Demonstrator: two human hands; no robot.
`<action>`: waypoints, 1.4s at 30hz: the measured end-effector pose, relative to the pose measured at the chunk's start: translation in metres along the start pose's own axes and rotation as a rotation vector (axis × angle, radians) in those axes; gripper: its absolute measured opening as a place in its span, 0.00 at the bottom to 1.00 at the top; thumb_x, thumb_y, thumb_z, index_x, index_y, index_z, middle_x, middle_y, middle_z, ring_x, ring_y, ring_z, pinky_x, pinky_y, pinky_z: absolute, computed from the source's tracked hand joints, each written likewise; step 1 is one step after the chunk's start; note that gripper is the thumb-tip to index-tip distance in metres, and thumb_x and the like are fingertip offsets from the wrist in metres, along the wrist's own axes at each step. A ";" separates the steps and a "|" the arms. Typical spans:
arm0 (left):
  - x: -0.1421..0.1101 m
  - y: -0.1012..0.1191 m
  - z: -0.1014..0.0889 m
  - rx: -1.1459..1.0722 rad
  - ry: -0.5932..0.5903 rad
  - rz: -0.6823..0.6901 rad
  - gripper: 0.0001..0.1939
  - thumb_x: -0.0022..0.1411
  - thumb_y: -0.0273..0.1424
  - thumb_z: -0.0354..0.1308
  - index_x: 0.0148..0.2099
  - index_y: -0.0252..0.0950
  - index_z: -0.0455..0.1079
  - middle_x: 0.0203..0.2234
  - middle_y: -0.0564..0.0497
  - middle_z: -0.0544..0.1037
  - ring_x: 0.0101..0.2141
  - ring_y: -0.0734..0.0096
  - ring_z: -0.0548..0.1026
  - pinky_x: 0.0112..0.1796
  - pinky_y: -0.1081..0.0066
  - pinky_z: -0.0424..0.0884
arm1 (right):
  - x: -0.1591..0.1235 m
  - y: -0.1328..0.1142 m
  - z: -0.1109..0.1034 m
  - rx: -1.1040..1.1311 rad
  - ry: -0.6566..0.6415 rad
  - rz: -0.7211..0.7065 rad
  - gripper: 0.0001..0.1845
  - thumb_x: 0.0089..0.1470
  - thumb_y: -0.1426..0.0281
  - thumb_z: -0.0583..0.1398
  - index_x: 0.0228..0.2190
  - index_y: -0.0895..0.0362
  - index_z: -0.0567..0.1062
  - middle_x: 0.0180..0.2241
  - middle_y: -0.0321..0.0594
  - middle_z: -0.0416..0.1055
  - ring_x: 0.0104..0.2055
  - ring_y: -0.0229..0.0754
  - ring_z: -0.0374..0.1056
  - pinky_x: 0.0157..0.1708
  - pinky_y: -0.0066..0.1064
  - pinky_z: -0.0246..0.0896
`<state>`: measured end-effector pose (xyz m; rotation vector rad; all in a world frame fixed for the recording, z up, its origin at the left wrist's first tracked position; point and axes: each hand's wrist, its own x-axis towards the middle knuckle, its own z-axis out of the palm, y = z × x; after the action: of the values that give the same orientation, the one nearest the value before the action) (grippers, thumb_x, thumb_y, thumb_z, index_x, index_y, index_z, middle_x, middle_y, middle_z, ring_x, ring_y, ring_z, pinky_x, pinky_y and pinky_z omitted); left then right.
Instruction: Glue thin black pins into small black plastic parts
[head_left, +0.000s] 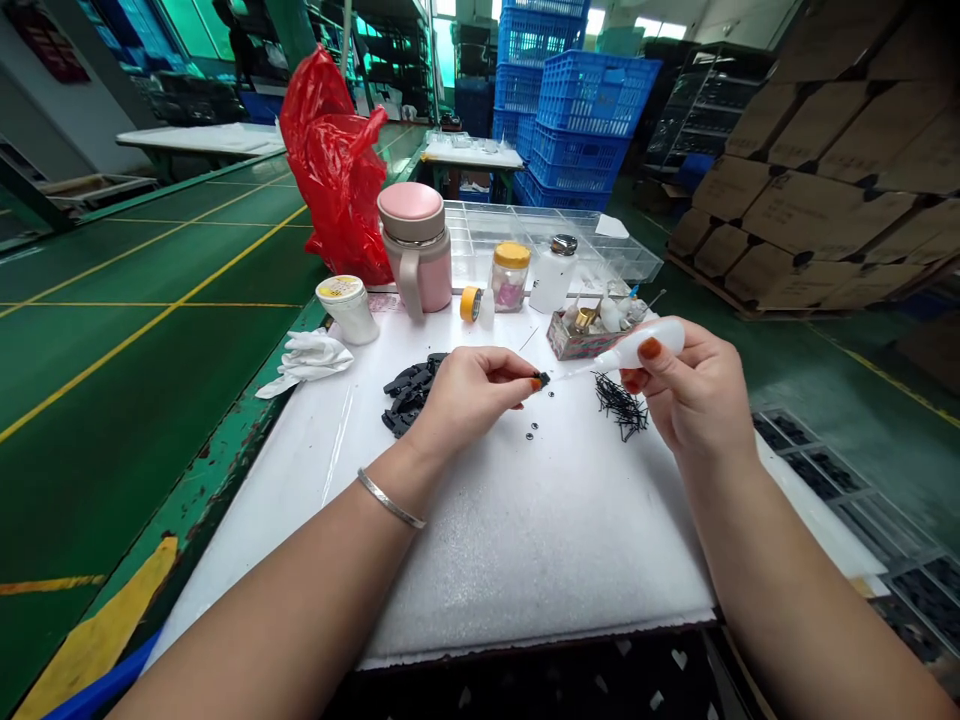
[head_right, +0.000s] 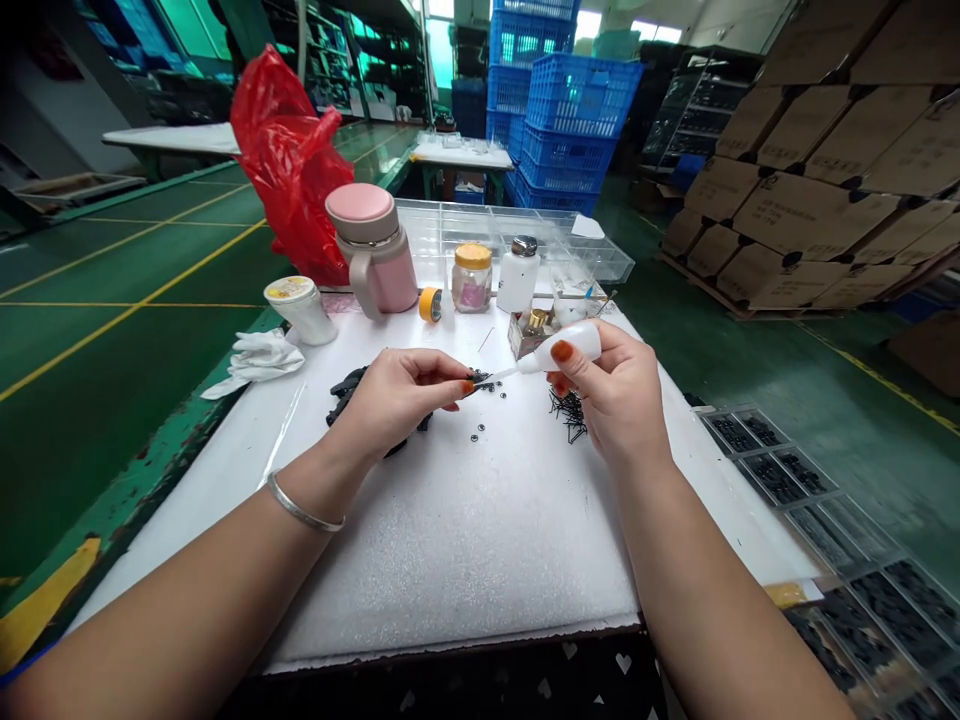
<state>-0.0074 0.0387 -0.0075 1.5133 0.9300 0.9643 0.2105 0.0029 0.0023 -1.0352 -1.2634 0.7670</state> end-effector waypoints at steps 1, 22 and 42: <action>0.000 0.000 0.001 0.030 -0.001 0.009 0.07 0.52 0.31 0.67 0.33 0.34 0.79 0.27 0.48 0.80 0.29 0.70 0.76 0.31 0.72 0.73 | -0.001 0.000 0.001 -0.011 0.022 -0.027 0.17 0.46 0.54 0.70 0.29 0.54 0.76 0.25 0.37 0.69 0.23 0.38 0.62 0.21 0.31 0.58; -0.004 0.003 0.005 0.154 -0.017 0.036 0.06 0.53 0.31 0.66 0.34 0.35 0.80 0.28 0.48 0.81 0.29 0.69 0.77 0.32 0.71 0.70 | -0.003 0.001 0.005 -0.098 0.046 -0.063 0.16 0.48 0.54 0.69 0.28 0.53 0.76 0.25 0.38 0.69 0.23 0.39 0.63 0.22 0.33 0.59; -0.004 0.002 0.005 0.168 -0.016 0.042 0.05 0.53 0.30 0.66 0.33 0.35 0.80 0.28 0.49 0.81 0.28 0.69 0.76 0.31 0.71 0.69 | -0.006 -0.001 0.006 -0.097 0.053 -0.111 0.14 0.48 0.57 0.70 0.28 0.53 0.77 0.26 0.38 0.70 0.23 0.39 0.63 0.23 0.34 0.57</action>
<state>-0.0043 0.0326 -0.0068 1.6848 0.9919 0.9213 0.2036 -0.0015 0.0009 -1.0467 -1.3117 0.5950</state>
